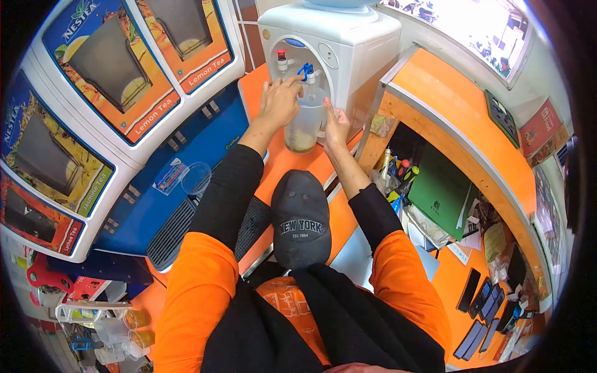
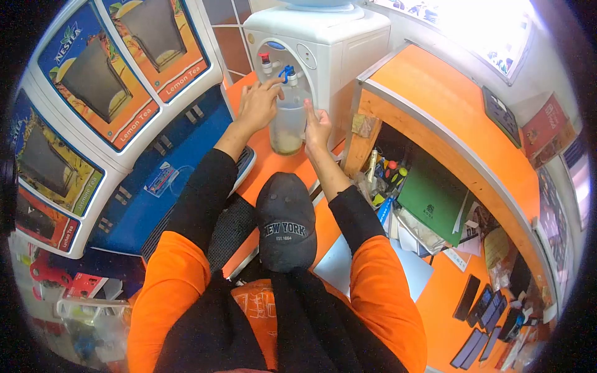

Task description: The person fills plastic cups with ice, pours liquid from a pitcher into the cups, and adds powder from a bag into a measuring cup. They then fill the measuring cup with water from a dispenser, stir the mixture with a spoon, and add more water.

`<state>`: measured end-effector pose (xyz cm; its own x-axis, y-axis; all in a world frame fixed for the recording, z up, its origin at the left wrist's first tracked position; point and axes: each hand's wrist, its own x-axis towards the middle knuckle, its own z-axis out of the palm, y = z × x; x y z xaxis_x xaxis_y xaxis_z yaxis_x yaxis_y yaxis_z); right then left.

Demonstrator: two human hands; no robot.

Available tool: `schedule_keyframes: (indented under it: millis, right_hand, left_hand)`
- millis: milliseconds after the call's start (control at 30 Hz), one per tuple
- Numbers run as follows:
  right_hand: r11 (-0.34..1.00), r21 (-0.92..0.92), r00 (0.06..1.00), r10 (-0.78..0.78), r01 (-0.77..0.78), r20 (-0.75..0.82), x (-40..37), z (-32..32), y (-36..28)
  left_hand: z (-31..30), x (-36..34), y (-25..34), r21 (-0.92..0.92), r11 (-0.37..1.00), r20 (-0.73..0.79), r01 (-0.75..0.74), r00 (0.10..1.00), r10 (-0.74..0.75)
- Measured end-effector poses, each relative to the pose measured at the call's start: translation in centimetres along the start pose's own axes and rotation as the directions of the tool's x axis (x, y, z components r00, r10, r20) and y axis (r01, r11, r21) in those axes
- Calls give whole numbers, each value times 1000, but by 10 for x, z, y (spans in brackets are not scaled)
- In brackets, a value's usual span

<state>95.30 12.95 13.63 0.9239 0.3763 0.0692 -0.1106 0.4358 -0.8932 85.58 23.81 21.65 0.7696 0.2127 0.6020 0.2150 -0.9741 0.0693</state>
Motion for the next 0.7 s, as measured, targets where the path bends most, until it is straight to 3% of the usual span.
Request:
schedule_keyframes:
  millis: [700]
  right_hand:
    - [999,32,1000,-10,10,4,-2,2,-1]
  left_hand:
    - [-4,2,8,78,995,59,54,997,-58]
